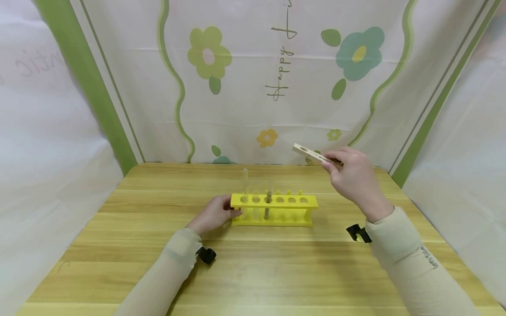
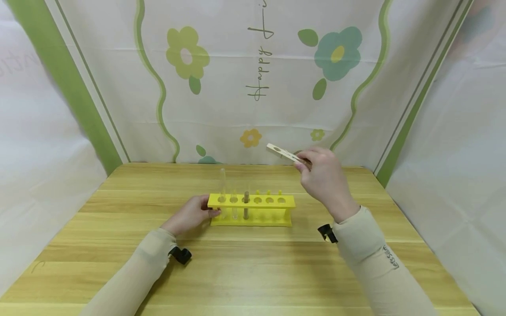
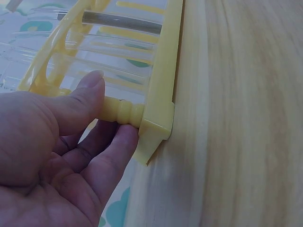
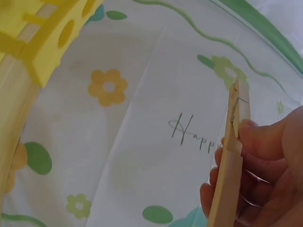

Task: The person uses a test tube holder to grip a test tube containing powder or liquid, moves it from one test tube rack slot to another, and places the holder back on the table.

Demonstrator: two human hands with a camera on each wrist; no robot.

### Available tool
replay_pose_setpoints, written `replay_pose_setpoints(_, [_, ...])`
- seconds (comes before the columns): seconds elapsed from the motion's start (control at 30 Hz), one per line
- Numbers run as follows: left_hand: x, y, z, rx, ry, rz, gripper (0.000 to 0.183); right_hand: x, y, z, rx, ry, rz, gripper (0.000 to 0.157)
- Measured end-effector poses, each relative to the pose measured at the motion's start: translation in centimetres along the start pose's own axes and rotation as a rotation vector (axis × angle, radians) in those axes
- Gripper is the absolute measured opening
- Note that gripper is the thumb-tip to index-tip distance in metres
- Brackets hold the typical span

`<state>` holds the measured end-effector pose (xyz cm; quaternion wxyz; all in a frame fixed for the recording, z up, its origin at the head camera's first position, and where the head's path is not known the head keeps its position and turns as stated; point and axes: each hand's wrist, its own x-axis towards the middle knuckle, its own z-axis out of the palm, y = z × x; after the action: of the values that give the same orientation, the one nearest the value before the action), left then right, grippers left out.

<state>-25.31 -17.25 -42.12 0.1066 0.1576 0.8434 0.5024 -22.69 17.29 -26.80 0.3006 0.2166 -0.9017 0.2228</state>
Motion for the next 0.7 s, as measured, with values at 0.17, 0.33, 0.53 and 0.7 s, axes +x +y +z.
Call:
replay_pose_setpoints(0.17, [0.1,-0.2,0.0,0.008,0.002,0.006,0.008,-0.4,1.5,-0.7,-0.053,-0.018,0.049,0.015])
replay_pose_setpoints(0.33, [0.2,-0.3,0.0,0.008,0.003,0.006,0.006,-1.0,3.1,-0.8,-0.09,-0.058,0.089,0.018])
replay_pose_setpoints(0.53, [0.2,-0.3,-0.1,0.016,0.001,0.011,0.008,-1.6,5.1,-0.8,-0.09,-0.136,0.151,0.018])
replay_pose_setpoints(0.7, [0.3,-0.4,-0.1,0.013,0.001,0.008,0.008,-2.0,7.3,-0.7,-0.087,-0.222,0.254,0.019])
